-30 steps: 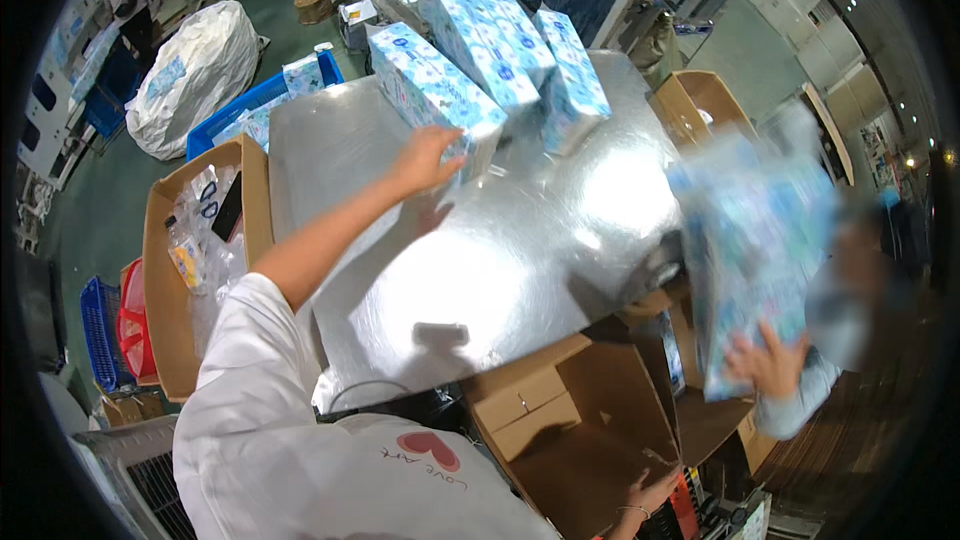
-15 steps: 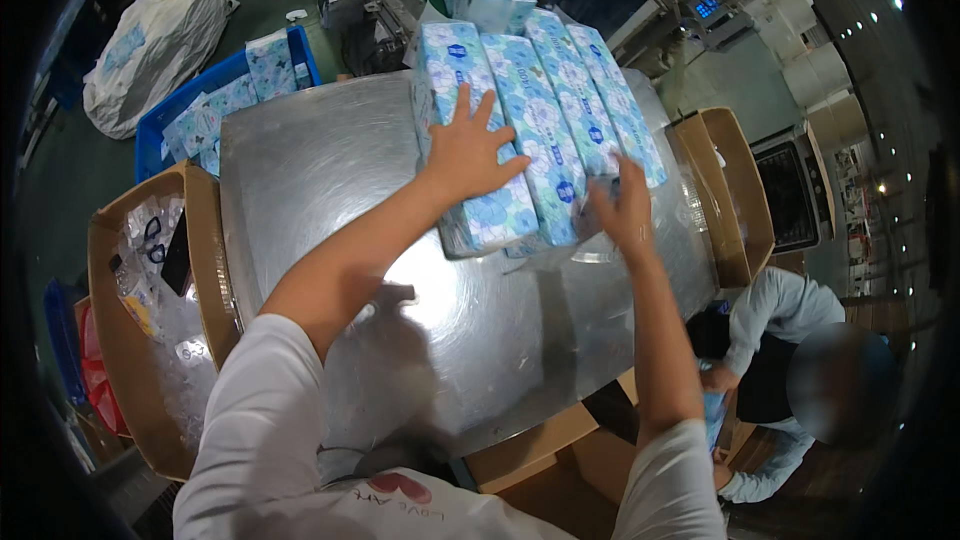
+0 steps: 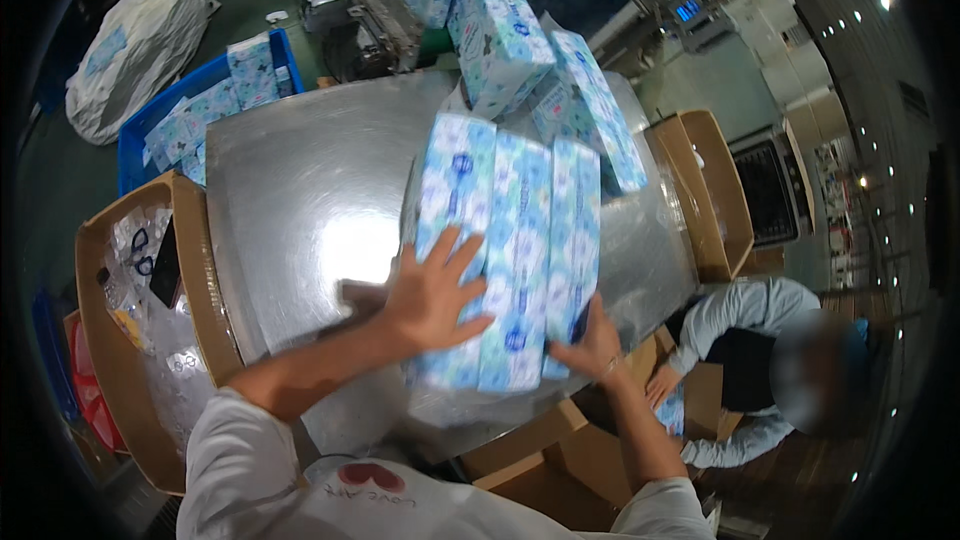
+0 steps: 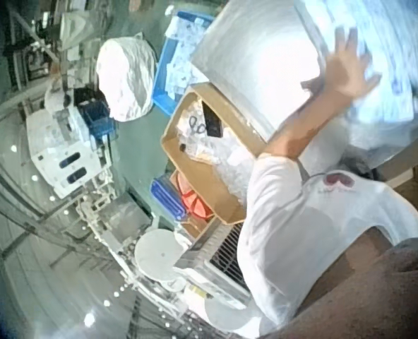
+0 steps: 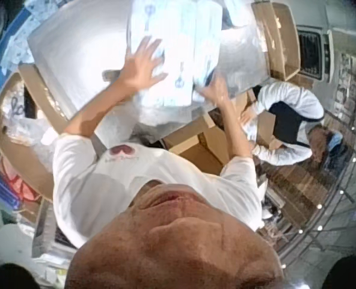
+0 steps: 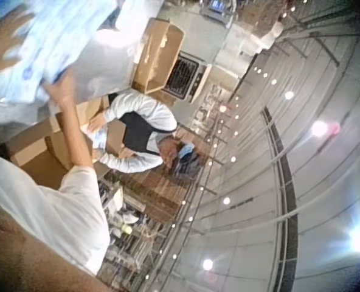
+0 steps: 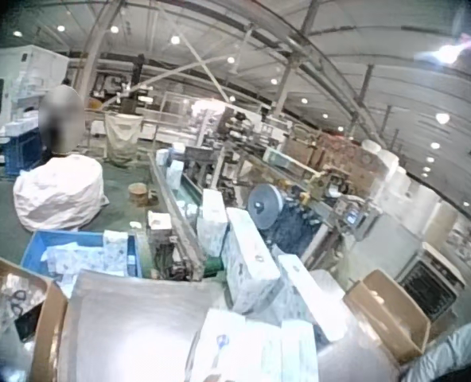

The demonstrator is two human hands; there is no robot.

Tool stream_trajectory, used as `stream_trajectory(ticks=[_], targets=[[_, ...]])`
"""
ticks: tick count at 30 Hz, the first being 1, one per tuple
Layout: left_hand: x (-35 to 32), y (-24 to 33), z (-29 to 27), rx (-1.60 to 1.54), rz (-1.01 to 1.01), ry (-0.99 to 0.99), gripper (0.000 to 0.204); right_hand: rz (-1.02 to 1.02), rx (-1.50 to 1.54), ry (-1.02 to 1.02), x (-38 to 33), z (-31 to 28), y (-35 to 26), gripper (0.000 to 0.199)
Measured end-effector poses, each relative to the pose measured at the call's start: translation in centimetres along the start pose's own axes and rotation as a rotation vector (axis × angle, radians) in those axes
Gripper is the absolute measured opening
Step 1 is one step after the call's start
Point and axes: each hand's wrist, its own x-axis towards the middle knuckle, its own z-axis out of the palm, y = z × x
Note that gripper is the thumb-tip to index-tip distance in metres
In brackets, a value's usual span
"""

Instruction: The person picks up wrapped packages of paper products from a table and packs them into cardboard boxes, then places the filled boxes onto a conveyor belt for sealing.

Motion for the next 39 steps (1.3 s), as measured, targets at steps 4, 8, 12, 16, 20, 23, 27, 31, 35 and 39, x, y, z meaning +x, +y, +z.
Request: stream_trajectory(ticks=[4,8,12,16,20,23,27,31,35,39], targets=[[-5.1,4.3,0.6,-0.115,-0.016,-0.059,0.038,0.062,0.453,-0.231,-8.1,0.7,4.5,0.076],[-5.7,2.6,5.1,-0.559,-0.561,0.43,0.061,0.277,0.917,-0.025,-5.2,-0.1,7.1,0.062],[-6.1,-0.3,9.4,-1.39,-1.027,0.113,0.05,0.342,1.269,-0.291,-4.6,4.6,9.3,0.066],[-10.2,2.3,9.9,-1.413,-1.044,0.145,0.046,0.261,1.561,-0.312,-8.1,7.2,9.6,0.064],[-12.2,5.7,10.8,-1.709,-0.717,0.446,0.036,0.052,1.579,-0.08,-13.0,4.9,8.9,0.066],[-10.5,10.1,9.3,-1.764,-0.617,0.346,0.034,-0.102,1.346,0.059,-16.5,-1.7,10.6,0.065],[-8.0,18.8,7.3,-1.667,-0.482,-0.037,0.031,-0.128,0.975,0.273,-27.9,-11.4,10.9,0.07],[-12.9,26.2,5.0,-1.161,-0.003,-0.795,0.029,-0.119,0.698,0.204,-41.7,-17.8,9.6,0.075],[-15.2,24.2,5.6,-0.488,0.06,-1.179,0.027,0.137,0.63,-0.163,-46.5,-9.6,13.8,0.081],[-15.5,24.5,7.3,-0.66,-0.113,-0.611,0.049,0.543,0.694,-0.298,-39.3,5.6,22.4,0.072]])
